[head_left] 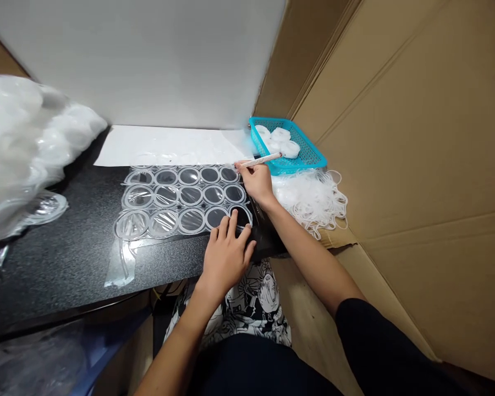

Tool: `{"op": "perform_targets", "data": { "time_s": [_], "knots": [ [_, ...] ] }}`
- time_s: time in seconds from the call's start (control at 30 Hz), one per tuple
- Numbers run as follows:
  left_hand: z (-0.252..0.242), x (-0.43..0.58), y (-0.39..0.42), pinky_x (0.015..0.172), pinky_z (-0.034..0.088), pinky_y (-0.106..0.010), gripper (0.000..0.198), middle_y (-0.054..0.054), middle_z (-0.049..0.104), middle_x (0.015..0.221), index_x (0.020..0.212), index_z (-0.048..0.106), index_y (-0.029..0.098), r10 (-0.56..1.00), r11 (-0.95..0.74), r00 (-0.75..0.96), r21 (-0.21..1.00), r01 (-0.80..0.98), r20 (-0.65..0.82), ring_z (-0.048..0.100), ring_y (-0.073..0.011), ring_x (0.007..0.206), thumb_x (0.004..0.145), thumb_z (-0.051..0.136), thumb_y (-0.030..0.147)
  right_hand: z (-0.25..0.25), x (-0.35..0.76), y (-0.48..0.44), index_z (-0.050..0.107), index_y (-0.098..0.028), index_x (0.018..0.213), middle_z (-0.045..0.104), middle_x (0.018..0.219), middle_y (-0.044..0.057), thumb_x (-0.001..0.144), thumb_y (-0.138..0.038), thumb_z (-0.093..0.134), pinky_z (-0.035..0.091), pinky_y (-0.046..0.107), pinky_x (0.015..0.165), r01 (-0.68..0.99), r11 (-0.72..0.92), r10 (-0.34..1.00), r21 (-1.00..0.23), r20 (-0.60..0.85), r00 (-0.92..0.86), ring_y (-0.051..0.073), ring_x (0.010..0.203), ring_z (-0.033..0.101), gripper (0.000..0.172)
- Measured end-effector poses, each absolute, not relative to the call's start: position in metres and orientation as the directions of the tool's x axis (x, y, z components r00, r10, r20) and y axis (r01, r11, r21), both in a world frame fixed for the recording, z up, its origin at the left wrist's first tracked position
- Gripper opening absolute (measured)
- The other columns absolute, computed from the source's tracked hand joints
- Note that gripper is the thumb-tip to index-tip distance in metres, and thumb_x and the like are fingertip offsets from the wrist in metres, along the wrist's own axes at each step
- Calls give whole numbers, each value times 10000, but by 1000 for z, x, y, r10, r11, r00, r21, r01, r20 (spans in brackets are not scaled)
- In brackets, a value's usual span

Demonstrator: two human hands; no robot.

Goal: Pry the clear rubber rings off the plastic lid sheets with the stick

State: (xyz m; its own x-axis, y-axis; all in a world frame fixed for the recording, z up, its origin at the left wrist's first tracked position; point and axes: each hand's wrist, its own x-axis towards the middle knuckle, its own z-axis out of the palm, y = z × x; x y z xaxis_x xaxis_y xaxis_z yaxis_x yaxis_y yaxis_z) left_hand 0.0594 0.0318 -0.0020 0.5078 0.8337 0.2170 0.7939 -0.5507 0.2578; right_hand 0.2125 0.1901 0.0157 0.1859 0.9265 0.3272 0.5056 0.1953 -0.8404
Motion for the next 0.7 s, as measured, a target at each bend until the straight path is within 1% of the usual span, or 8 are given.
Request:
{"op": "perform_targets", "data": {
  "time_s": [0.07, 0.17, 0.3, 0.4, 0.5, 0.53, 0.6, 0.7],
  "knots": [
    [0, 57, 31, 1050, 484, -547, 419, -150, 436, 1646, 1404, 638, 252, 838, -544, 498, 268, 795, 222, 486, -403, 1424, 1057, 469, 417, 29, 217, 190, 812, -129, 895, 824, 959, 103, 942, -335, 665, 581, 329, 844, 485, 220, 927, -847, 336, 166, 250, 913, 763, 258],
    [1, 53, 29, 1053, 482, -534, 408, -148, 494, 1597, 1396, 634, 239, 838, -544, 488, 304, 782, 244, 497, -383, 1399, 1054, 477, 398, 56, 246, 162, 814, -139, 976, 821, 956, 100, 928, -407, 694, 583, 369, 852, 528, 232, 929, -817, 348, 129, 270, 904, 763, 298],
    [0, 48, 27, 1056, 481, -520, 349, -143, 577, 1499, 1322, 661, 212, 827, -562, 484, 368, 741, 287, 514, -356, 1362, 1052, 481, 340, 83, 312, 88, 819, -190, 923, 797, 1140, 128, 879, -480, 744, 558, 459, 972, 753, 9, 943, -657, 257, 213, 328, 1066, 738, 303],
    [1, 45, 26, 1070, 480, -506, 292, -134, 607, 1452, 1261, 673, 207, 810, -586, 482, 444, 678, 335, 534, -335, 1341, 1042, 509, 308, 92, 337, 27, 812, -234, 994, 723, 1329, 121, 901, -528, 713, 525, 477, 1045, 810, -120, 899, -574, 283, 333, 336, 1170, 703, 324],
    [5, 30, 24, 1124, 468, -437, 231, -102, 634, 1407, 1205, 677, 225, 798, -602, 440, 579, 550, 413, 556, -267, 1339, 1038, 525, 276, 89, 319, -20, 776, -261, 1068, 750, 1193, 105, 957, -538, 648, 558, 435, 966, 768, -148, 845, -623, 324, 426, 299, 1064, 727, 324],
    [6, 23, 24, 1136, 462, -426, 220, -93, 637, 1400, 1197, 676, 233, 804, -594, 407, 605, 531, 432, 562, -253, 1336, 1039, 530, 275, 85, 306, -30, 770, -270, 1064, 759, 1128, 95, 982, -522, 618, 563, 425, 945, 745, -107, 865, -659, 307, 396, 289, 1038, 728, 306],
    [6, 7, 21, 1140, 453, -449, 217, -91, 640, 1386, 1204, 673, 238, 832, -550, 323, 601, 579, 451, 577, -256, 1315, 1039, 539, 281, 75, 277, -36, 767, -293, 1066, 764, 1078, 73, 1026, -465, 560, 554, 415, 950, 683, 35, 941, -730, 254, 223, 275, 1048, 716, 272],
    [2, -10, 16, 1114, 462, -482, 244, -118, 663, 1341, 1224, 677, 211, 841, -511, 297, 481, 713, 452, 604, -288, 1274, 1033, 538, 275, 59, 237, -12, 751, -297, 1066, 767, 1033, 41, 1025, -401, 579, 546, 372, 900, 571, 208, 976, -794, 205, -71, 235, 971, 710, 204]
  ]
}}
